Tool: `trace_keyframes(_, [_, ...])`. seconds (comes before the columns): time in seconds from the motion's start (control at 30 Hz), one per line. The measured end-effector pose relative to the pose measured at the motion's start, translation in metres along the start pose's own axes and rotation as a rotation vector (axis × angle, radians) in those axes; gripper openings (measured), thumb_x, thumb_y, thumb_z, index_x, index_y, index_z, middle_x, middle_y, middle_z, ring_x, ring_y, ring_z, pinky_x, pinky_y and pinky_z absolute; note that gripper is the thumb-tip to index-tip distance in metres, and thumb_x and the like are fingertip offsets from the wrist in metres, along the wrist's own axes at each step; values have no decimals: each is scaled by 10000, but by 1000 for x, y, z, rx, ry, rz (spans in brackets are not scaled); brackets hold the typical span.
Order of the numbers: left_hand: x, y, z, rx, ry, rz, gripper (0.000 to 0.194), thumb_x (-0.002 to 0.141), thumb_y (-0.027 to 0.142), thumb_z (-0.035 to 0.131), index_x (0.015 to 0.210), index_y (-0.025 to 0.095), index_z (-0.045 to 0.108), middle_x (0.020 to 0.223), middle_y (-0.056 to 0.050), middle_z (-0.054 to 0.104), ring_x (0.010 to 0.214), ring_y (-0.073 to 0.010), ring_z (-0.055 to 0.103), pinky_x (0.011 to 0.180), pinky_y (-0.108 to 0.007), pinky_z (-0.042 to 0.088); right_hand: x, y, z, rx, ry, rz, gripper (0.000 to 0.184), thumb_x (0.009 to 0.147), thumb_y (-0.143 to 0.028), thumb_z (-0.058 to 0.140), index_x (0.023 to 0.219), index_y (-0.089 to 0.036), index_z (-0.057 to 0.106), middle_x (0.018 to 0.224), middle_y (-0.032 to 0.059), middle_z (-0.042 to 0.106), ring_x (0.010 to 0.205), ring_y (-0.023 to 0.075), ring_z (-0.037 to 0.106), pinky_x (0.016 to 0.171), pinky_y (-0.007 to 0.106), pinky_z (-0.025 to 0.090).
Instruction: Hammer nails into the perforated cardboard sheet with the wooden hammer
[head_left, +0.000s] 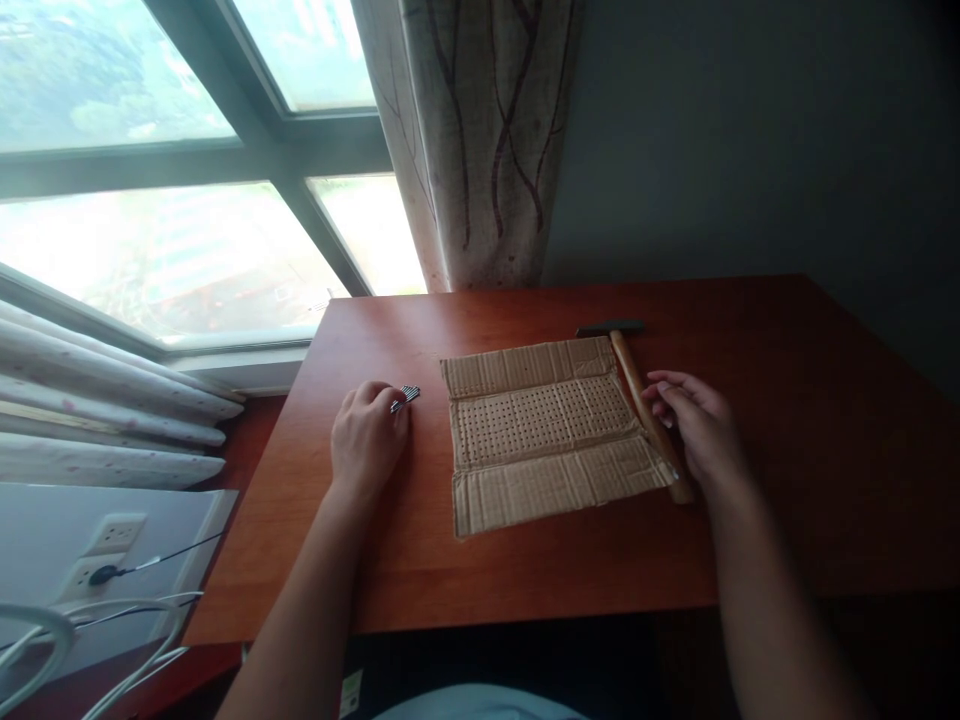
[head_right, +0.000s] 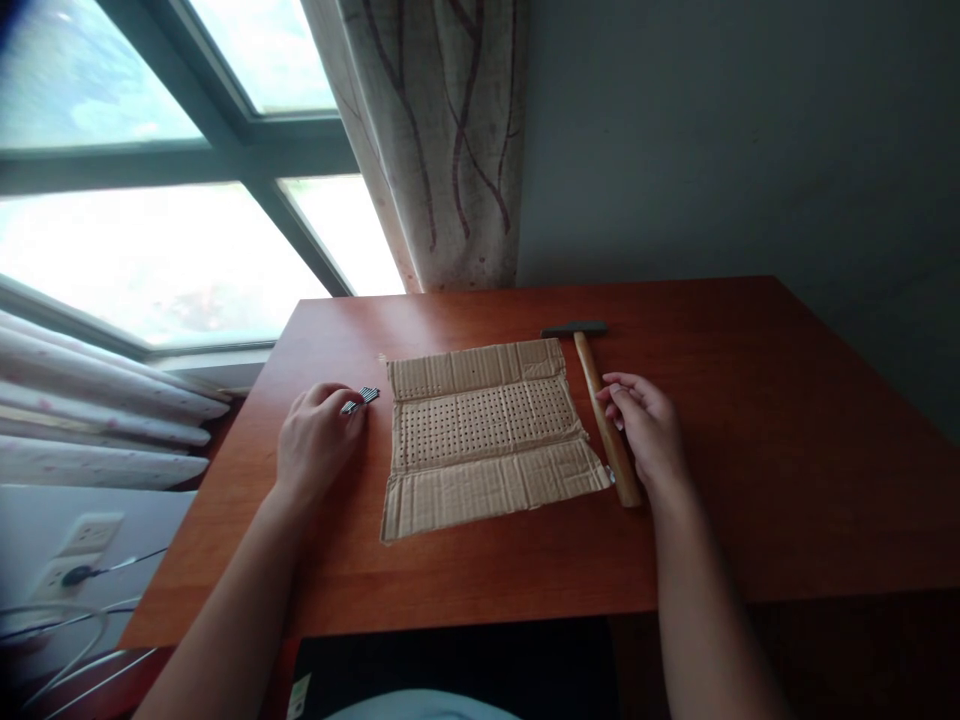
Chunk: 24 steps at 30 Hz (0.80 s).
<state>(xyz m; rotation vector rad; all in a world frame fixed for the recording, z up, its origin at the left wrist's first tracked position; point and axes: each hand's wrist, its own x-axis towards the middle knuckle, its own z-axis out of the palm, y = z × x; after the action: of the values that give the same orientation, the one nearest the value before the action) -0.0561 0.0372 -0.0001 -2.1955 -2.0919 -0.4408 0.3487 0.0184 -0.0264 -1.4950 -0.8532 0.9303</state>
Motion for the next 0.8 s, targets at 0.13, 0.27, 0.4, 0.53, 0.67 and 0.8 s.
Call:
trace_keyframes(0.13, [-1, 2, 1, 38, 6, 13, 258, 957, 334, 484, 929, 236, 721, 1058, -84, 671, 986, -275, 590, 817, -375, 470, 0, 0, 0, -1, 8, 3, 224, 771, -360, 709, 947, -221, 722, 791, 18, 684, 605, 104, 512, 527, 234, 362])
trace_keyframes(0.27, [-2, 3, 2, 53, -3, 2, 272, 959, 351, 484, 899, 242, 726, 1028, -81, 667, 972, -270, 588, 803, -370, 468, 0, 0, 1, -4, 4, 2, 230, 765, -371, 714, 941, -223, 721, 792, 21, 685, 607, 110, 516, 526, 239, 364])
trace_keyframes(0.4, [-3, 3, 1, 55, 1, 11, 288, 964, 356, 477, 880, 236, 726, 1023, -82, 671, 956, -269, 585, 797, -372, 475, 0, 0, 1, -6, 5, -4, 236, 767, -385, 713, 940, -225, 721, 792, 23, 685, 604, 113, 517, 518, 241, 359])
trace_keyframes(0.53, [-4, 4, 0, 45, -7, 41, 297, 965, 343, 475, 874, 227, 732, 1036, -86, 672, 953, -271, 581, 789, -371, 489, 0, 0, 1, -10, 9, -9, 231, 767, -378, 711, 937, -222, 720, 785, 24, 688, 600, 112, 515, 513, 241, 352])
trace_keyframes(0.67, [-9, 6, -2, 41, -23, 59, 300, 967, 335, 476, 878, 224, 741, 1051, -86, 674, 968, -268, 592, 767, -363, 503, 0, 0, 1, -13, 8, -6, 223, 770, -365, 708, 939, -219, 718, 796, 25, 692, 606, 109, 518, 520, 237, 357])
trace_keyframes(0.8, [-11, 7, -4, 60, -61, 71, 291, 969, 324, 477, 902, 219, 739, 1080, -91, 677, 1007, -270, 605, 765, -354, 515, 1, 1, 0, -15, 5, -4, 230, 769, -366, 709, 950, -224, 715, 801, 22, 688, 607, 112, 518, 525, 240, 364])
